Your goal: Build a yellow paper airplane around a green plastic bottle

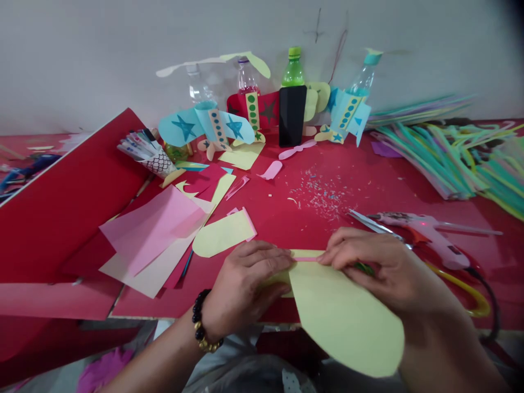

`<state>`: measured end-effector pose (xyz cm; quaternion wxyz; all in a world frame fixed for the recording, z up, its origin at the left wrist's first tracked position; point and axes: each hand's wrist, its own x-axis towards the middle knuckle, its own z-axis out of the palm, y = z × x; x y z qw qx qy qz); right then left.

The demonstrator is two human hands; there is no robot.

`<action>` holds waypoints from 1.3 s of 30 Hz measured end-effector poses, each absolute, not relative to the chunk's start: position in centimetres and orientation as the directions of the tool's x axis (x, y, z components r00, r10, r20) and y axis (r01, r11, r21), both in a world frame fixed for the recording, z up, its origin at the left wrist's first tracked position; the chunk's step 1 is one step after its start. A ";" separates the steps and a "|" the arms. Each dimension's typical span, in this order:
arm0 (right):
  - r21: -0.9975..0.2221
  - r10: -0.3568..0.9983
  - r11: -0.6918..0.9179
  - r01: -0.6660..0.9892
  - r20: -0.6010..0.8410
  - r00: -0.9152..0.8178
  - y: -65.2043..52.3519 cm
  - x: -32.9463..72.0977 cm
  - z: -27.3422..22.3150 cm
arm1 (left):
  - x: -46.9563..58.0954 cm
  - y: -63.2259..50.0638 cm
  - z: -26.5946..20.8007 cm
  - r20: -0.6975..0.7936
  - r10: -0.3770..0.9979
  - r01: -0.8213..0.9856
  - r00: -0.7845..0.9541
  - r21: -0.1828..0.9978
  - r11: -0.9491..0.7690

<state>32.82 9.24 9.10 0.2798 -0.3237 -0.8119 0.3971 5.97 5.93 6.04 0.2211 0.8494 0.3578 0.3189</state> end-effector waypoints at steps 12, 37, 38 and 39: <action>-0.828 0.832 0.467 0.310 0.293 -0.471 9.9 33.2 8.5 | 6.0 5.6 6.0 0.421 0.737 0.479 0.529 0.569 -0.668; -0.769 0.796 0.470 0.433 0.157 -0.585 9.9 31.6 8.5 | 5.8 5.6 5.7 0.427 0.730 0.458 0.534 0.580 -0.674; -0.769 0.796 0.470 0.434 0.157 -0.585 9.9 31.6 8.4 | 5.8 5.6 5.7 0.431 0.728 0.455 0.533 0.580 -0.676; -0.768 0.796 0.471 0.434 0.157 -0.585 9.9 31.6 8.4 | 5.8 5.7 5.7 0.435 0.727 0.452 0.532 0.580 -0.678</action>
